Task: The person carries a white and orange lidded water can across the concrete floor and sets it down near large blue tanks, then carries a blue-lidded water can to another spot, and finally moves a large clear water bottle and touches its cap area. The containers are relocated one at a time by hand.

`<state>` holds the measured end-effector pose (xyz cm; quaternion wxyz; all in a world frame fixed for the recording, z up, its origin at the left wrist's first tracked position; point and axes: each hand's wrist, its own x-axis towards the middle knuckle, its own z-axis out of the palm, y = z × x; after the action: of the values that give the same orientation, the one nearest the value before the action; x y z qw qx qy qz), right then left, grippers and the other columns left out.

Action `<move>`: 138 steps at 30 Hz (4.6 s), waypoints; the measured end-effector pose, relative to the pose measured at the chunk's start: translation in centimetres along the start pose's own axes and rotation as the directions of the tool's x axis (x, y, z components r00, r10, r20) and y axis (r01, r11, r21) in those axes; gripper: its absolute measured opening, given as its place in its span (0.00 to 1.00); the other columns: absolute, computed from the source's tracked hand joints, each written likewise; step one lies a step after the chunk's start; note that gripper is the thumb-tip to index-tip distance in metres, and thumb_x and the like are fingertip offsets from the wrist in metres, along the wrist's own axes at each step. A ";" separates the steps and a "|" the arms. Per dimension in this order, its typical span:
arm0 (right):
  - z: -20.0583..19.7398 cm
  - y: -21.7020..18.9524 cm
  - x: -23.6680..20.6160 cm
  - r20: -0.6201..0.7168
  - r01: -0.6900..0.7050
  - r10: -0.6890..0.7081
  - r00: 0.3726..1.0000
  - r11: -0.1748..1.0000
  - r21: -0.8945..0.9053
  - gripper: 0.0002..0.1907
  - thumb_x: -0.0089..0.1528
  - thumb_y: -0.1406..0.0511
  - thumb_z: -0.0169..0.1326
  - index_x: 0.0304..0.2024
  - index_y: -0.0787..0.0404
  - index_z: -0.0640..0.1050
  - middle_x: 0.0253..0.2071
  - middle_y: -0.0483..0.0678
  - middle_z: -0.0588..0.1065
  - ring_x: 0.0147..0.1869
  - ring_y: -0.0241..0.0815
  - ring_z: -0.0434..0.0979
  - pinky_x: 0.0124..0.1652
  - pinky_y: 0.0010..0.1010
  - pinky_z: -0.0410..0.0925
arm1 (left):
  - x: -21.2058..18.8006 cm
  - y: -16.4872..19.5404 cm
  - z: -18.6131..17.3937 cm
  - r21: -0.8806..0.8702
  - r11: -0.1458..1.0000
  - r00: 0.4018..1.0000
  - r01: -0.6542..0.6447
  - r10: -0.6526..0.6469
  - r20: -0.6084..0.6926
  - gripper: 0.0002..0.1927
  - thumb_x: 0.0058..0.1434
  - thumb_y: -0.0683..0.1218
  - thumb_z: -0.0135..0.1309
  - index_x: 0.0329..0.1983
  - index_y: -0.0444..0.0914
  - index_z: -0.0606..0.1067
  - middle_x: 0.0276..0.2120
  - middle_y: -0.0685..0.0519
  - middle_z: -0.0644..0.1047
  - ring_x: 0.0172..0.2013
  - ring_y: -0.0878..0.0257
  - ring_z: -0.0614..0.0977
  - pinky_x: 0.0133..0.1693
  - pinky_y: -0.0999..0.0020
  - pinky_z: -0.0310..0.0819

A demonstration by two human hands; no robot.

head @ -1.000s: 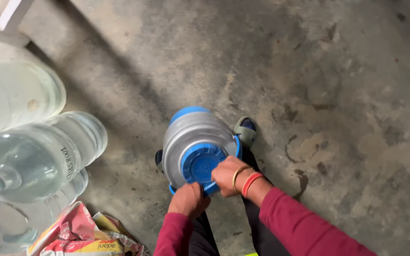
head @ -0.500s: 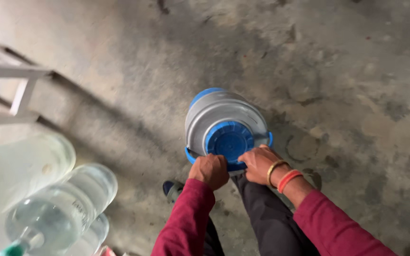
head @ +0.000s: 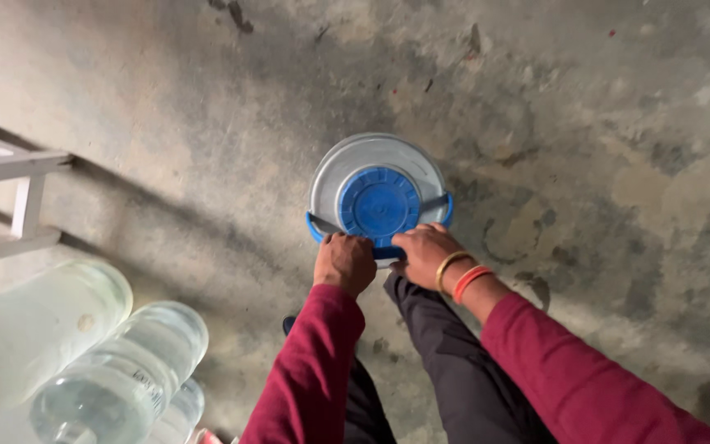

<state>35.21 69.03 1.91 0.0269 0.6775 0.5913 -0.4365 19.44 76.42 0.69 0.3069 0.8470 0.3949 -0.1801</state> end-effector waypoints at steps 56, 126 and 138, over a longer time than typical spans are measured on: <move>-10.4 -8.3 13.7 0.525 -0.082 0.151 0.837 0.985 -0.153 0.15 0.53 0.60 0.64 0.39 0.60 0.82 0.40 0.61 0.80 0.48 0.61 0.80 0.47 0.45 0.72 | -0.4 0.8 -3.4 -0.860 0.039 0.680 0.509 -0.631 0.373 0.12 0.59 0.49 0.57 0.43 0.41 0.82 0.40 0.45 0.83 0.45 0.49 0.84 0.49 0.59 0.76; -31.6 -11.0 31.8 0.642 0.754 -0.408 0.649 0.235 -0.613 0.20 0.46 0.48 0.66 0.34 0.51 0.83 0.51 0.49 0.74 0.61 0.52 0.71 0.56 0.49 0.61 | 21.3 -2.8 -21.4 -0.956 0.158 0.854 0.246 -0.503 0.137 0.21 0.54 0.48 0.56 0.50 0.34 0.73 0.46 0.34 0.80 0.50 0.38 0.80 0.52 0.47 0.72; -28.2 -17.4 39.4 0.844 0.880 0.308 0.439 0.041 -0.473 0.33 0.59 0.36 0.53 0.40 0.56 0.84 0.43 0.55 0.81 0.50 0.54 0.81 0.53 0.44 0.71 | 19.7 -5.0 -20.4 -0.941 -0.105 0.810 0.322 -0.484 0.331 0.23 0.52 0.47 0.56 0.51 0.36 0.71 0.47 0.35 0.78 0.52 0.37 0.78 0.52 0.46 0.71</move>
<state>33.51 120.50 3.09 0.6109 0.0033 0.7705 -0.1818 29.10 103.45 3.29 0.7016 0.2474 0.6598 0.1056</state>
